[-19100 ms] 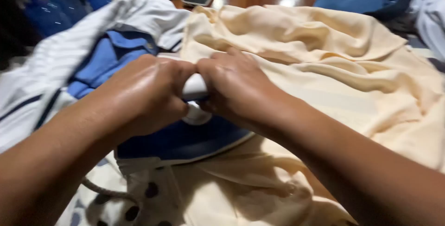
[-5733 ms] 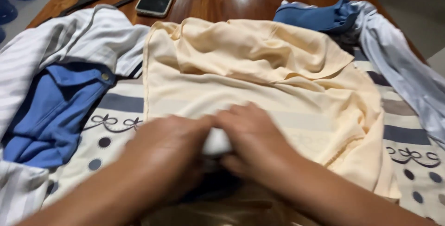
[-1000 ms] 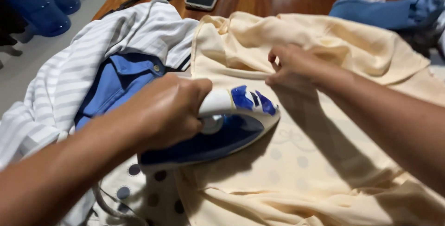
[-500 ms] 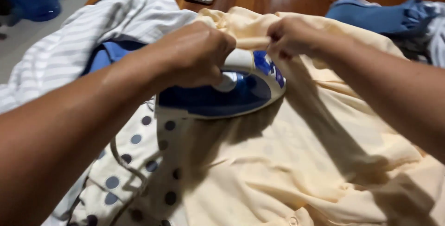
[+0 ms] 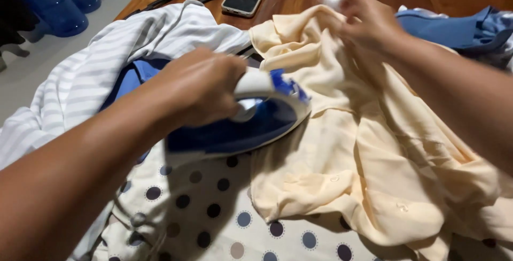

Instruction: Ironing a light yellow button-up shirt on a dining table.

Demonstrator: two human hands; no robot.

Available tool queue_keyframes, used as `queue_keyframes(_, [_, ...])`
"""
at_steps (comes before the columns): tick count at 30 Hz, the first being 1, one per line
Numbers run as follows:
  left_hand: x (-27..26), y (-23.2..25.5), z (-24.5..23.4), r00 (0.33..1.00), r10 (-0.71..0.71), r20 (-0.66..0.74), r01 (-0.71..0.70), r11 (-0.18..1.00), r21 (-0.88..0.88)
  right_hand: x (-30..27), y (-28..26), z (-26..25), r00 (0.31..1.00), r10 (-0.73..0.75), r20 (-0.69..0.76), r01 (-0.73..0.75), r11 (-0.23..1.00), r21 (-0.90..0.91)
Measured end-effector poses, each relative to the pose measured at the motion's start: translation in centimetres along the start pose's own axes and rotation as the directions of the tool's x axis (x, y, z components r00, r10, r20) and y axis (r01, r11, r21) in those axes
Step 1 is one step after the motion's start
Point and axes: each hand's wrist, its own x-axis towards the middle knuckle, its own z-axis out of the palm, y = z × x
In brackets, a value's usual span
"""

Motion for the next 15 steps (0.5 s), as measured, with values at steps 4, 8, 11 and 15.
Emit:
queue_keyframes(4, [-3.6, -1.3, -0.2, 0.992, -0.088, 0.093, 0.09, 0.996, -0.021, -10.5, -4.5, -5.4, 0.819, 0.531, 0.216, -0.479, 0.841, -0.252])
queue_keyframes(8, [-5.0, -2.8, 0.5, 0.967, -0.184, 0.177, 0.193, 0.98, -0.035, -19.5, -5.8, -6.9, 0.633, 0.684, 0.363, -0.59, 0.73, -0.345])
queue_keyframes(11, [-4.6, -3.2, 1.8, 0.975, -0.166, 0.146, 0.178, 0.982, -0.07, -20.2, -8.9, -8.8, 0.56, 0.737, 0.378, -0.664, 0.672, -0.327])
queue_keyframes(15, [-3.3, -0.8, 2.0, 0.993, -0.042, 0.106, 0.048, 0.997, -0.058, -18.9, -5.1, -12.5, 0.599, 0.781, 0.176, -0.63, 0.596, -0.497])
